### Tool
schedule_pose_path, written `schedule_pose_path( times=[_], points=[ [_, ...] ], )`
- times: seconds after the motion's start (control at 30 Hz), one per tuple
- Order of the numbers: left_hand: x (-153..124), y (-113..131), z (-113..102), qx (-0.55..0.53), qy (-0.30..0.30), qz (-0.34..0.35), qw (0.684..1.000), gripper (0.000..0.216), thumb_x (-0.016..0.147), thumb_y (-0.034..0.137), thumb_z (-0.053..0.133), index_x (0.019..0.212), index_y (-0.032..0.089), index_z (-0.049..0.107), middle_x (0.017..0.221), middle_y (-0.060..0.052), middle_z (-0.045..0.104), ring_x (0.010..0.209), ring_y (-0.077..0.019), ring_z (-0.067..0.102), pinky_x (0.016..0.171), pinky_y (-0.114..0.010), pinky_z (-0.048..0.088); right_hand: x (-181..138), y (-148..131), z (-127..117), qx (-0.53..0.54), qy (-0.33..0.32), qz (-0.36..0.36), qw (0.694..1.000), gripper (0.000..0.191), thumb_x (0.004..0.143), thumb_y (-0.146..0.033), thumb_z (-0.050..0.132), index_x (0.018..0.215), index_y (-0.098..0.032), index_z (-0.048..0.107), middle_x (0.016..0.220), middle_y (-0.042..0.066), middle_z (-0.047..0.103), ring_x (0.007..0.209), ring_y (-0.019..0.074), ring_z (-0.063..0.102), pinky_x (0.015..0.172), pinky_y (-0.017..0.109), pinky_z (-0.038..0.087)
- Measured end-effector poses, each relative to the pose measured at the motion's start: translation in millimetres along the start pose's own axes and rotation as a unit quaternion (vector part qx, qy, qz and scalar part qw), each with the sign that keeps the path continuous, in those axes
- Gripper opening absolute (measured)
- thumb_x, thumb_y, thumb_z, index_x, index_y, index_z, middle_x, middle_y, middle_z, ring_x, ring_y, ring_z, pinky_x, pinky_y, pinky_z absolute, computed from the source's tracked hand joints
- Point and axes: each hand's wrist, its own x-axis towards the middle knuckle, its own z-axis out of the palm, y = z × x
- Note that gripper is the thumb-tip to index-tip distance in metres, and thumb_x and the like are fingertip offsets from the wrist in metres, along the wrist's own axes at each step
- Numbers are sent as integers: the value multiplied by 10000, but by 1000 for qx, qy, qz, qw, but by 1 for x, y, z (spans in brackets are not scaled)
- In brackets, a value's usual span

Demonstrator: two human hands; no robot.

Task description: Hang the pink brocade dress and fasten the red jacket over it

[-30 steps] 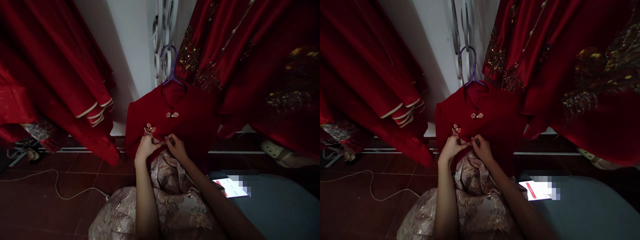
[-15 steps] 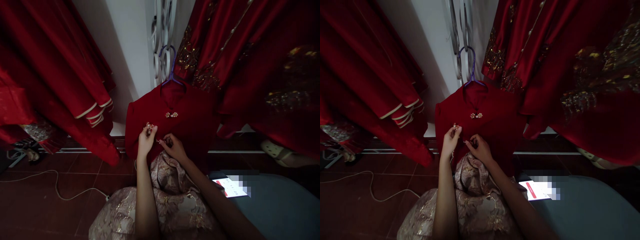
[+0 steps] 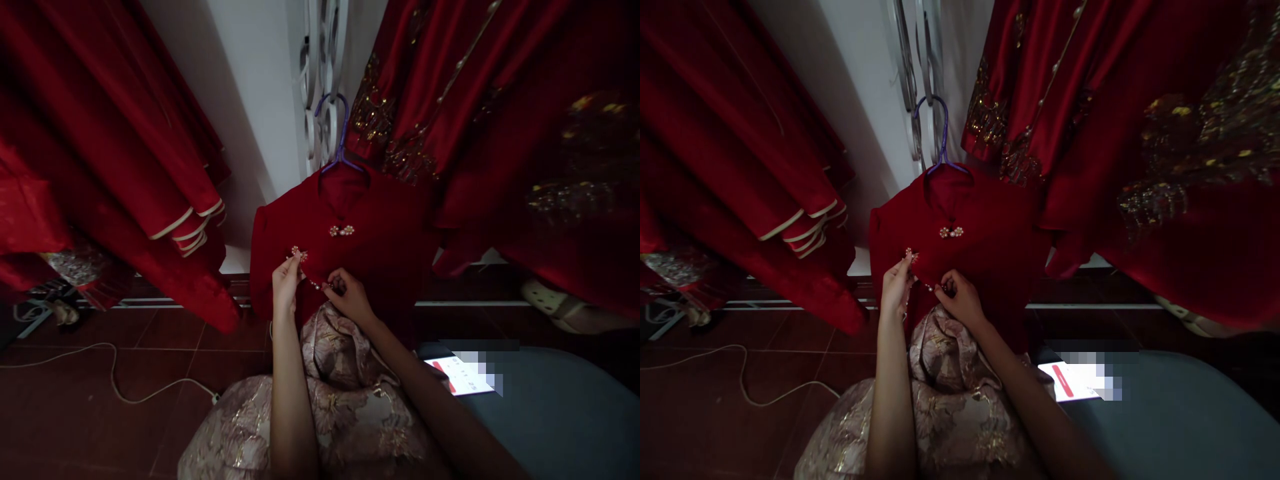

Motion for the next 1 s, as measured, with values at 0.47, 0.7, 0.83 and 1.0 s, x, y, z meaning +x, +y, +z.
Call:
schedule_pose_path(
  times=[0.47,0.7,0.83,1.0],
  points=[
    [4,-6,0,103,44,16,994,320,682,425,607,823,137,596,806,-37,663,627,-79,570,548,-168,413,0,-1,-1,6,-1,11,1000,109,695,-292,546,749,-206,505,593,-40,468,546,104,437,538,217,352],
    [0,15,20,267,5,169,949,402,768,493,521,558,155,465,518,38,419,521,-61,418,541,-188,364,0,7,3,9,4,22,1000,116,658,-256,543,725,-204,463,605,-40,477,547,106,442,550,223,353],
    [-5,46,46,444,-51,335,829,226,800,391,535,888,190,593,872,-42,534,818,-138,504,686,-235,435,0,8,3,17,-3,27,999,127,645,-250,536,715,-209,438,576,-50,452,524,104,421,532,223,345],
    [0,67,61,627,-91,433,642,259,816,309,530,1054,213,567,1075,-96,449,1030,-229,414,815,-348,434,0,3,0,32,-8,16,999,127,647,-239,523,715,-215,419,540,-70,385,500,96,383,508,213,319]
  ],
)
